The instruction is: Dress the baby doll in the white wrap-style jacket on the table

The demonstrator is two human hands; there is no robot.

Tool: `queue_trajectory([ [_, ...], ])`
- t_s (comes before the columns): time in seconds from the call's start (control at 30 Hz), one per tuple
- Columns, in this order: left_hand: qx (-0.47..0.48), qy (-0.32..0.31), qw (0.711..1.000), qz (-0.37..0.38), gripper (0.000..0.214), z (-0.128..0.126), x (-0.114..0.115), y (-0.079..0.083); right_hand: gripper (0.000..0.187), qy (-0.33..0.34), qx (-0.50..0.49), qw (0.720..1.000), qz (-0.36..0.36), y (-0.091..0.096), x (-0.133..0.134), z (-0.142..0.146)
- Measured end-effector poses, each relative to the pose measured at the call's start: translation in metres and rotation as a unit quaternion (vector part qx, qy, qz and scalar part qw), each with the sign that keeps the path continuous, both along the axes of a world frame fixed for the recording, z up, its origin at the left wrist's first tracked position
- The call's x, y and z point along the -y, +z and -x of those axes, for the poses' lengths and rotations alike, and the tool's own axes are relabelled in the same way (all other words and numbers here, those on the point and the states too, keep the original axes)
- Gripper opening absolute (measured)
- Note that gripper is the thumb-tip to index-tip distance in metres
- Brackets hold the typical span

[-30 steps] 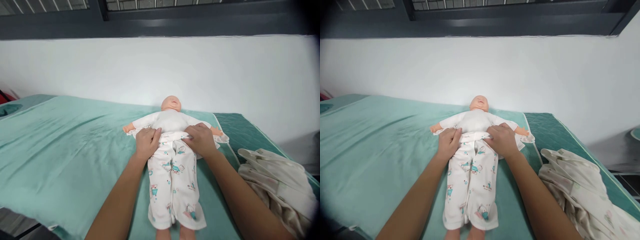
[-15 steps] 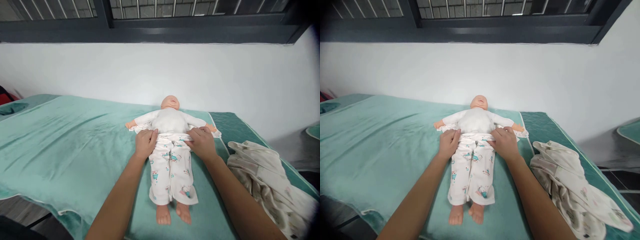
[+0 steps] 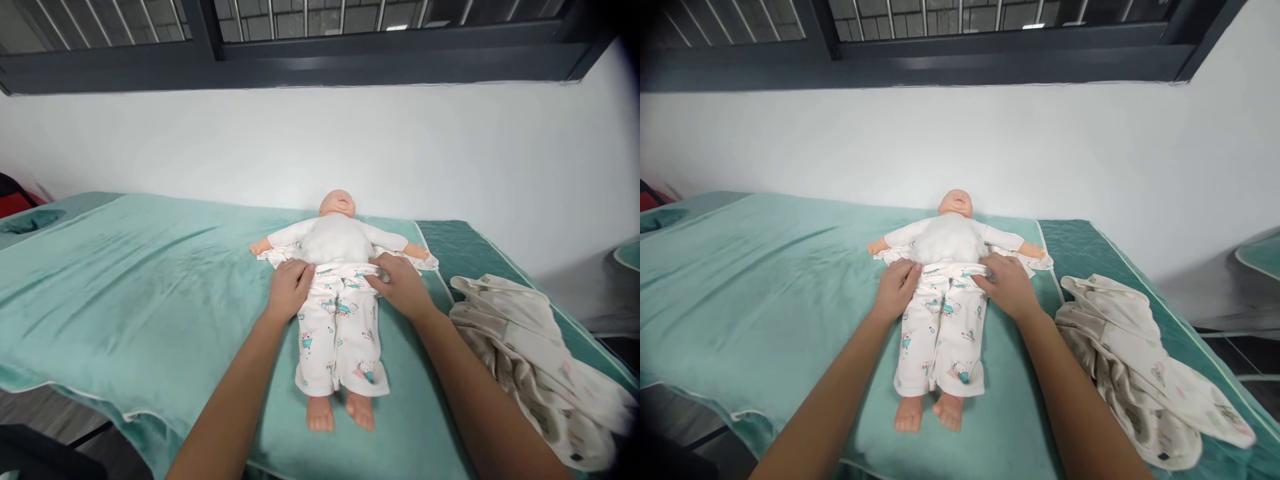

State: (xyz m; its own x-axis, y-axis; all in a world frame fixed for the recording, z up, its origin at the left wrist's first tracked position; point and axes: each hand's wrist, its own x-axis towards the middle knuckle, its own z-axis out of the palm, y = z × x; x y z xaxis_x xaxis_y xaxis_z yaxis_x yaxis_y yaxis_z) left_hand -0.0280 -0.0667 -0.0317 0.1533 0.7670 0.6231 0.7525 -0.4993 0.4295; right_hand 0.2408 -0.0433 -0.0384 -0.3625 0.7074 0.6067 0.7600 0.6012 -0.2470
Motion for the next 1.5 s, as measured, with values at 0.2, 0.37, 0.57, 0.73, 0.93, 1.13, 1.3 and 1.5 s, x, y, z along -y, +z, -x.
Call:
queue_trajectory([
  [0.2, -0.021, 0.046, 0.998, -0.043, 0.039, -0.001, 0.0, -0.003, 0.025, -0.078, 0.055, 0.986, -0.139, -0.003, 0.009, 0.008],
  [0.37, -0.082, 0.096, 0.984, -0.122, 0.034, -0.003, 0.001, -0.005, 0.03, -0.095, 0.049, 0.984, -0.143, -0.004, 0.014, 0.014],
  [0.57, -0.112, 0.109, 0.975, -0.159, 0.034, -0.005, 0.002, -0.007, 0.013, -0.045, -0.09, 0.993, 0.068, -0.005, 0.028, 0.016],
  [0.73, -0.081, 0.082, 0.986, -0.117, 0.033, -0.005, 0.001, -0.006, 0.024, -0.001, -0.21, 0.961, 0.177, -0.009, 0.04, 0.014],
  [0.93, -0.015, 0.042, 0.999, -0.028, 0.028, -0.003, 0.011, -0.003, 0.033, 0.069, -0.212, 0.951, 0.215, -0.009, 0.045, 0.003],
  [1.13, 0.035, 0.016, 0.999, 0.029, 0.023, 0.001, 0.024, -0.005, 0.048, 0.056, -0.197, 0.947, 0.249, -0.005, 0.046, -0.001],
  [1.3, 0.01, 0.035, 0.999, -0.003, 0.021, 0.0, 0.023, -0.006, 0.041, -0.006, -0.169, 0.959, 0.227, -0.005, 0.046, 0.008],
  [1.5, -0.024, 0.063, 0.995, -0.075, 0.017, -0.003, 0.025, -0.007, 0.035, -0.07, -0.143, 0.97, 0.186, -0.008, 0.049, 0.017],
])
